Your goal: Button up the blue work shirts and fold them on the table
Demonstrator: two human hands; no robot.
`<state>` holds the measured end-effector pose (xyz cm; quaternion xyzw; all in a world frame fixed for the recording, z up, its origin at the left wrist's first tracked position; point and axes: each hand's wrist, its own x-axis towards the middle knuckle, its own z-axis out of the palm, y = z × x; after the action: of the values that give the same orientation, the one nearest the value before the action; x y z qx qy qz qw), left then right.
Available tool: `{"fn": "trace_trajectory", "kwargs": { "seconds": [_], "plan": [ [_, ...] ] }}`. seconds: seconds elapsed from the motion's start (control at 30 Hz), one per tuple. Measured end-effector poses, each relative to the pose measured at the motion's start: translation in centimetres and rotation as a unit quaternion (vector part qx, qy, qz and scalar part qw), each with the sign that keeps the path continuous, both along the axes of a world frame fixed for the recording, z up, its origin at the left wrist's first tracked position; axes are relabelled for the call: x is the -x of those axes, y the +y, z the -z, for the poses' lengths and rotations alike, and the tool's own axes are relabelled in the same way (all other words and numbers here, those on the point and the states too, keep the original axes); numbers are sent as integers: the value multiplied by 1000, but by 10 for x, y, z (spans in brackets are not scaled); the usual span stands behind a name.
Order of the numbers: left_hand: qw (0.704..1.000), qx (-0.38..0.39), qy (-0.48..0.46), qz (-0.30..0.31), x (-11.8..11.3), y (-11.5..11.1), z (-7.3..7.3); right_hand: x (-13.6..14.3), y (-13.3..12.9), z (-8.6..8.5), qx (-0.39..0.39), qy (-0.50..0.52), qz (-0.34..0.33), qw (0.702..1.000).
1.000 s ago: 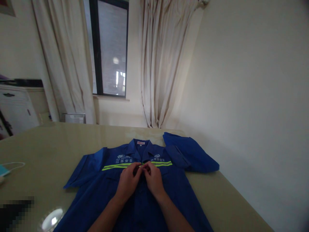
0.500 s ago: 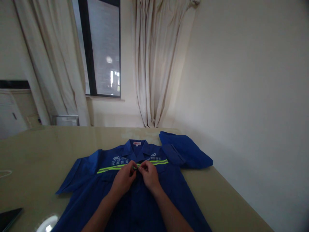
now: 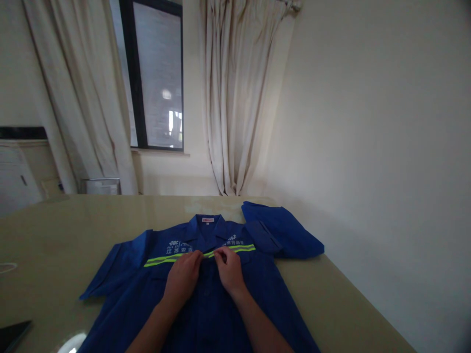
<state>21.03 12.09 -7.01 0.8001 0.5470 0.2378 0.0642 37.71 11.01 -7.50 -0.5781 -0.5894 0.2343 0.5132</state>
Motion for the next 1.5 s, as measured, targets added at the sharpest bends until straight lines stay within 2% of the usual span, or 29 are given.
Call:
{"fn": "trace_trajectory", "kwargs": {
  "seconds": [0.1,0.23,0.33,0.4,0.5,0.57,0.63,0.73,0.83,0.9,1.0,1.07,1.13,1.2,1.27,1.4,1.5],
  "plan": [
    [999,-33,-4,-14,1,0,-4,-16,0,-6,-67,-11,90,994],
    [996,-91,-4,11,-13,-17,-7,-63,-1,-21,-105,-101,240,960],
    [997,-46,-4,64,-29,-36,5,-105,-4,-22,-71,-184,361,912],
    [996,0,3,84,-34,-44,18,-127,-5,-14,-29,-219,401,889],
    [994,45,17,100,-33,-42,28,-147,-2,1,20,-221,400,889],
    [992,54,28,108,-30,-35,26,-151,1,7,19,-197,384,902],
    [991,59,39,115,-29,-26,20,-149,3,4,-5,-174,362,916],
    [989,64,47,123,-32,-14,13,-136,6,-14,-65,-167,324,929],
    [991,56,44,117,-35,-2,12,-127,13,-46,-167,-158,246,941],
    [991,42,41,120,-35,7,12,-130,21,-68,-201,-154,215,943],
    [990,2,40,137,-34,25,7,-153,36,-90,-164,-159,242,943],
    [990,-25,45,129,-37,38,2,-173,42,-91,-128,-161,265,942],
    [992,-40,47,106,-41,51,-1,-186,40,-83,-100,-166,271,943],
    [994,-38,47,86,-46,62,-1,-188,24,-69,-79,-180,263,944],
    [996,-33,50,66,-50,68,0,-178,-7,-53,-65,-208,237,947],
    [996,-28,58,57,-49,66,2,-146,-105,-21,-78,-282,132,947],
    [995,-18,66,69,-44,57,-1,-134,-177,12,-148,-372,64,914]
  ]
}}
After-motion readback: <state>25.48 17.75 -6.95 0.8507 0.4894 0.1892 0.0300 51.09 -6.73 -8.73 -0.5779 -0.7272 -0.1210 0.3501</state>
